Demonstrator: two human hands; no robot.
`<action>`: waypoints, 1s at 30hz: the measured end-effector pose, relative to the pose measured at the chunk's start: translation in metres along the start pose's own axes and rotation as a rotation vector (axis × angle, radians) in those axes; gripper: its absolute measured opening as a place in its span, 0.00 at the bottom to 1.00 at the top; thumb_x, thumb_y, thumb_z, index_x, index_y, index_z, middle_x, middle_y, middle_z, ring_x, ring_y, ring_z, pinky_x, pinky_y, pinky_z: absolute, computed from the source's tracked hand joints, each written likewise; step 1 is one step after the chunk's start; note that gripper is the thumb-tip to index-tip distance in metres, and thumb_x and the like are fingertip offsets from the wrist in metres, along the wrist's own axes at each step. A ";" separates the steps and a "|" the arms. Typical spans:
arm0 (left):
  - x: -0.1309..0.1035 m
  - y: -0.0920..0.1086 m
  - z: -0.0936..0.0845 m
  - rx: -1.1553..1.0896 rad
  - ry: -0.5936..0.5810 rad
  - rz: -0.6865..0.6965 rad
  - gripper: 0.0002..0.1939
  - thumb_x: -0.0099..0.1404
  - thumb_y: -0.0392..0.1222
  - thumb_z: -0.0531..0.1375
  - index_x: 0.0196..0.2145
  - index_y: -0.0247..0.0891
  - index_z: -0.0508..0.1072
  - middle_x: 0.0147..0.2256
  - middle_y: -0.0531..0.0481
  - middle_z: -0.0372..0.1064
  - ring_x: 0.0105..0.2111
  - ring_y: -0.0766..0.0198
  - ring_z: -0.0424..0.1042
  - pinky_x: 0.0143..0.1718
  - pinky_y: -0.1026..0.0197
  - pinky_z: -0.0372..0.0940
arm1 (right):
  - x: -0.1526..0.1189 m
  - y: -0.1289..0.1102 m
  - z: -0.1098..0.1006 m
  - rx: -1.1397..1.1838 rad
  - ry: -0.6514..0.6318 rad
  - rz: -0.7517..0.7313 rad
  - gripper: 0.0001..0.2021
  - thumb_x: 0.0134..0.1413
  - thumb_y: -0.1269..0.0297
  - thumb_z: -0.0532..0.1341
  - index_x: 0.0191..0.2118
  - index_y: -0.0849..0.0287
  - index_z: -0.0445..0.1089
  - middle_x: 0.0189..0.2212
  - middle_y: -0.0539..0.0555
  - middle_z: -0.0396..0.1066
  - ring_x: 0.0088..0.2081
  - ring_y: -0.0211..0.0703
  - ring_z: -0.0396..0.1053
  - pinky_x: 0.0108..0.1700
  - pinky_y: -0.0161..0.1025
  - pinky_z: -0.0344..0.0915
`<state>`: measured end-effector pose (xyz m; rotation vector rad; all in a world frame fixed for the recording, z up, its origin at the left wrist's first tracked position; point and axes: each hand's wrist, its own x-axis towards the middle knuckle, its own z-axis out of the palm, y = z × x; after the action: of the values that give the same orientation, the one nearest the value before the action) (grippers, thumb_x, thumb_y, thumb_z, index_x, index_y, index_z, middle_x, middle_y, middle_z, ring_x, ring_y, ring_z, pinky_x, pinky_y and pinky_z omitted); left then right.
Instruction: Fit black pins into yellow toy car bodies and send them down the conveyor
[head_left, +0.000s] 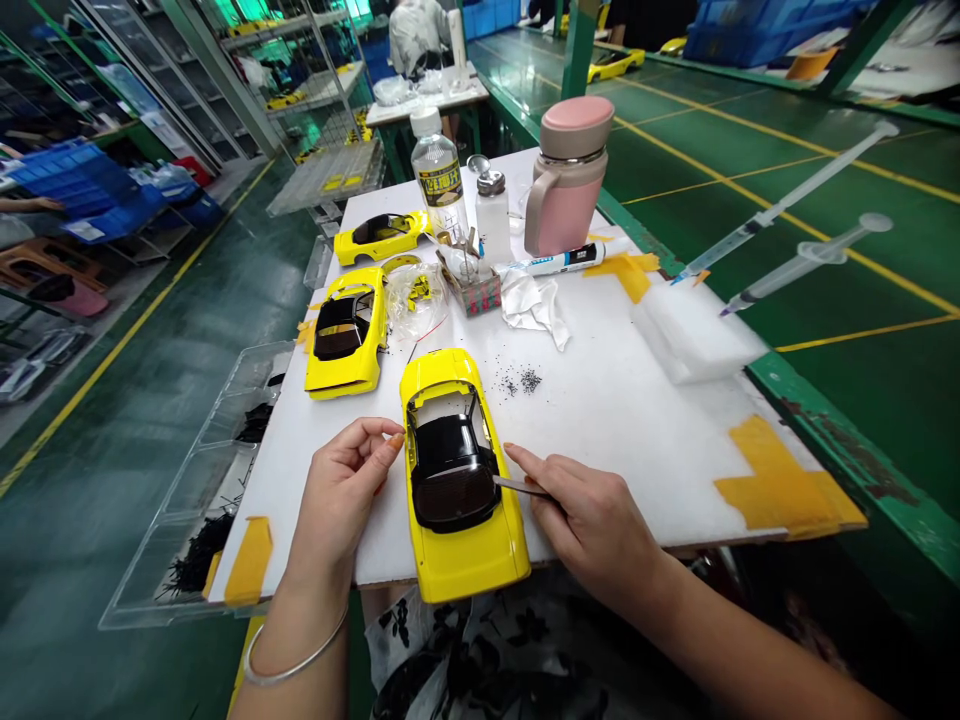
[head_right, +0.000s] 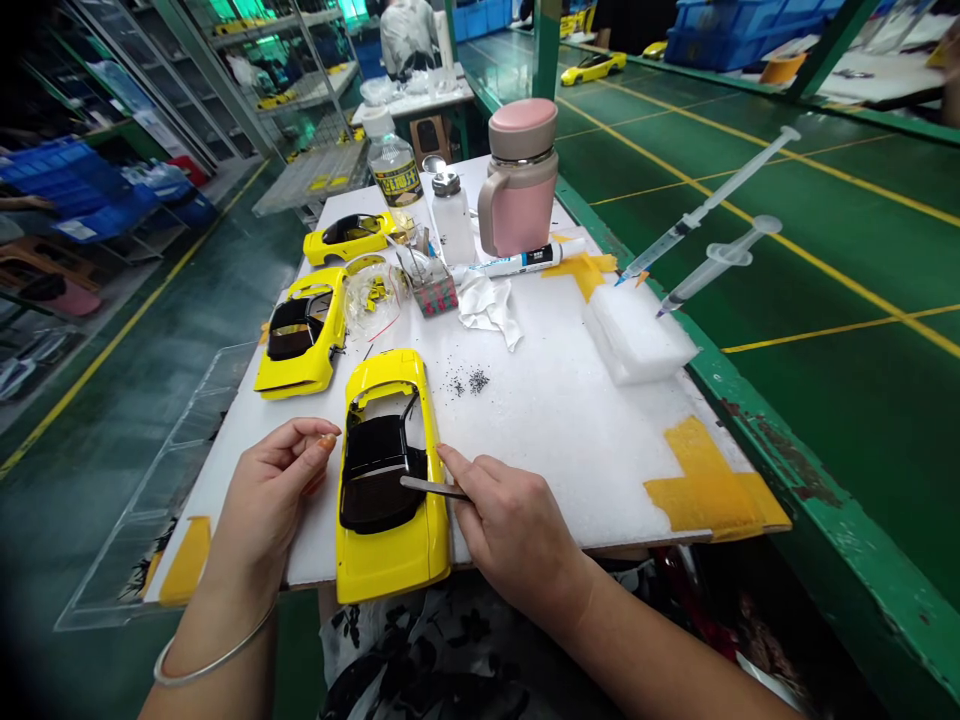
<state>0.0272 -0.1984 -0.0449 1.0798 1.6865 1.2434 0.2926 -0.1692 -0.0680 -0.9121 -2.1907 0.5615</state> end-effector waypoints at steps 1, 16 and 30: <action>0.000 0.000 0.000 0.000 -0.001 -0.004 0.14 0.65 0.52 0.68 0.41 0.40 0.77 0.23 0.58 0.53 0.23 0.70 0.50 0.23 0.65 0.45 | 0.000 0.000 0.000 0.011 0.007 0.003 0.23 0.63 0.77 0.52 0.61 0.67 0.70 0.33 0.54 0.77 0.33 0.42 0.76 0.35 0.38 0.73; 0.001 0.000 0.001 0.010 0.012 0.001 0.14 0.64 0.52 0.68 0.40 0.39 0.76 0.23 0.58 0.54 0.22 0.69 0.51 0.23 0.65 0.46 | 0.002 -0.001 0.001 -0.099 -0.070 0.014 0.22 0.63 0.76 0.53 0.59 0.68 0.73 0.33 0.54 0.78 0.32 0.44 0.77 0.34 0.40 0.72; -0.002 0.007 0.004 0.014 0.021 0.011 0.17 0.62 0.55 0.68 0.39 0.38 0.77 0.24 0.57 0.57 0.23 0.69 0.52 0.24 0.65 0.44 | 0.002 -0.001 0.000 -0.100 -0.053 -0.027 0.21 0.63 0.76 0.53 0.58 0.69 0.73 0.33 0.54 0.78 0.32 0.44 0.77 0.33 0.40 0.72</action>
<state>0.0324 -0.1976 -0.0391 1.0890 1.7091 1.2561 0.2915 -0.1685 -0.0666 -0.9275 -2.2927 0.4708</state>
